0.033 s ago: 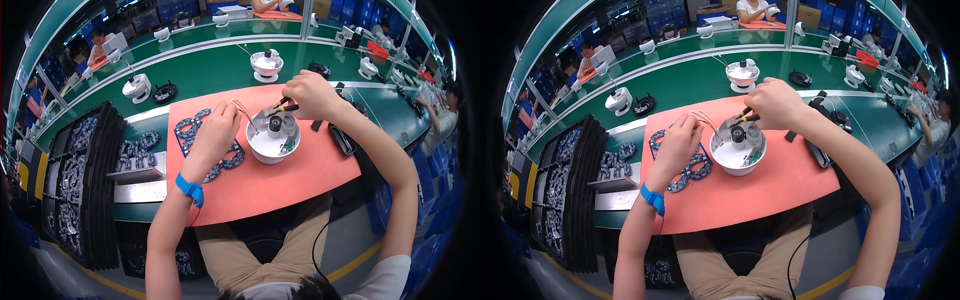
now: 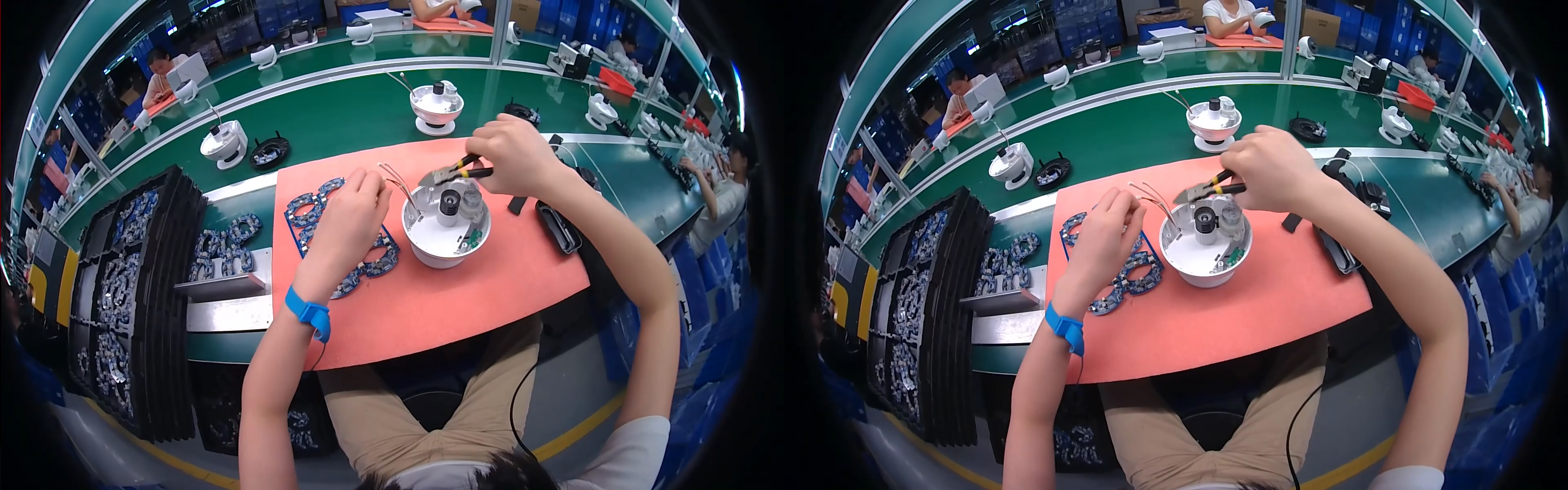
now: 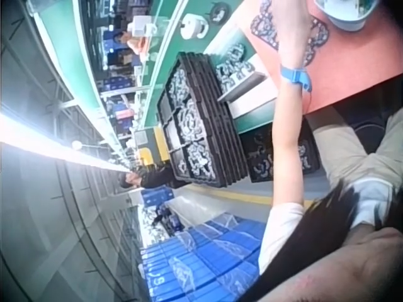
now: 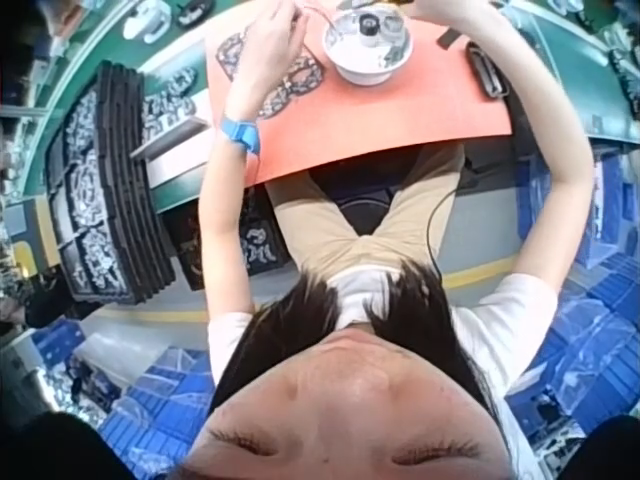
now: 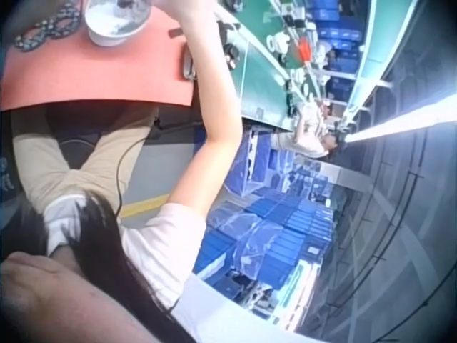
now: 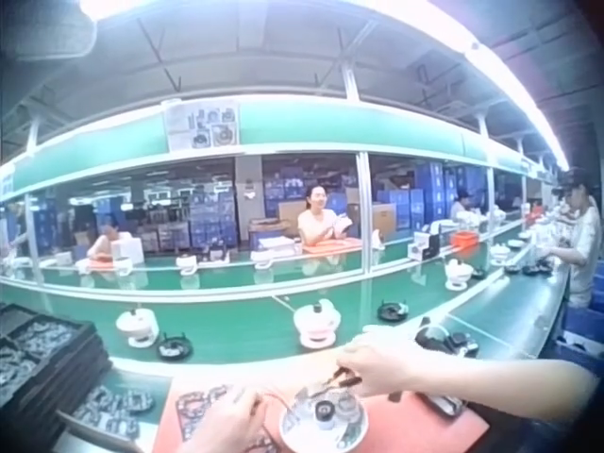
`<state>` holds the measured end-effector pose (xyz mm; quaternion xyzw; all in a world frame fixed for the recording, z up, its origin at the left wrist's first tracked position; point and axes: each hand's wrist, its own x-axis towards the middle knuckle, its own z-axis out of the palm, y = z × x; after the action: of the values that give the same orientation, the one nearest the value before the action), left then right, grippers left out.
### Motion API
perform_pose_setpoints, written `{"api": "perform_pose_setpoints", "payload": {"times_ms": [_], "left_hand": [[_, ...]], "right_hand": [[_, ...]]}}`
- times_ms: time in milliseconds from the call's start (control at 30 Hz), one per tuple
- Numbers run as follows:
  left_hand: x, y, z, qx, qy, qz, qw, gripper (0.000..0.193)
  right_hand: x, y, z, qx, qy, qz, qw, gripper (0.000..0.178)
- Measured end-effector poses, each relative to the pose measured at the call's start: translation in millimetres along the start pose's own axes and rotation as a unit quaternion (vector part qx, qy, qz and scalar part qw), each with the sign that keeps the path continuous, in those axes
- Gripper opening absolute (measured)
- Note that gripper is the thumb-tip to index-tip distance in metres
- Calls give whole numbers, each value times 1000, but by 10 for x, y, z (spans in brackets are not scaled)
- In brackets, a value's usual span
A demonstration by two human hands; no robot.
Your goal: Assembling LED lighting components into fixtures using hand tools on a production line.
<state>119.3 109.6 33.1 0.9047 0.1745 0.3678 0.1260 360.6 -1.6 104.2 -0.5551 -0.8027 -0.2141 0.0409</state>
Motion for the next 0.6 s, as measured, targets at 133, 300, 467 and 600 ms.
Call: {"api": "perform_pose_setpoints", "payload": {"times_ms": [133,300,467,600], "left_hand": [[-201,-23,-101,-89,22,-69,993,13],[-412,-192,-84,-126,91,-110,982,12],[-392,-250,-66,-133,107,-138,976,13],[-462,-405,-36,-124,120,-153,973,13]], "right_hand": [[-289,-114,-62,119,135,71,981,21],[-603,-598,49,92,151,-25,984,39],[-676,-867,269,12,151,-47,987,31],[-556,-735,431,23,152,-12,988,30]]}}
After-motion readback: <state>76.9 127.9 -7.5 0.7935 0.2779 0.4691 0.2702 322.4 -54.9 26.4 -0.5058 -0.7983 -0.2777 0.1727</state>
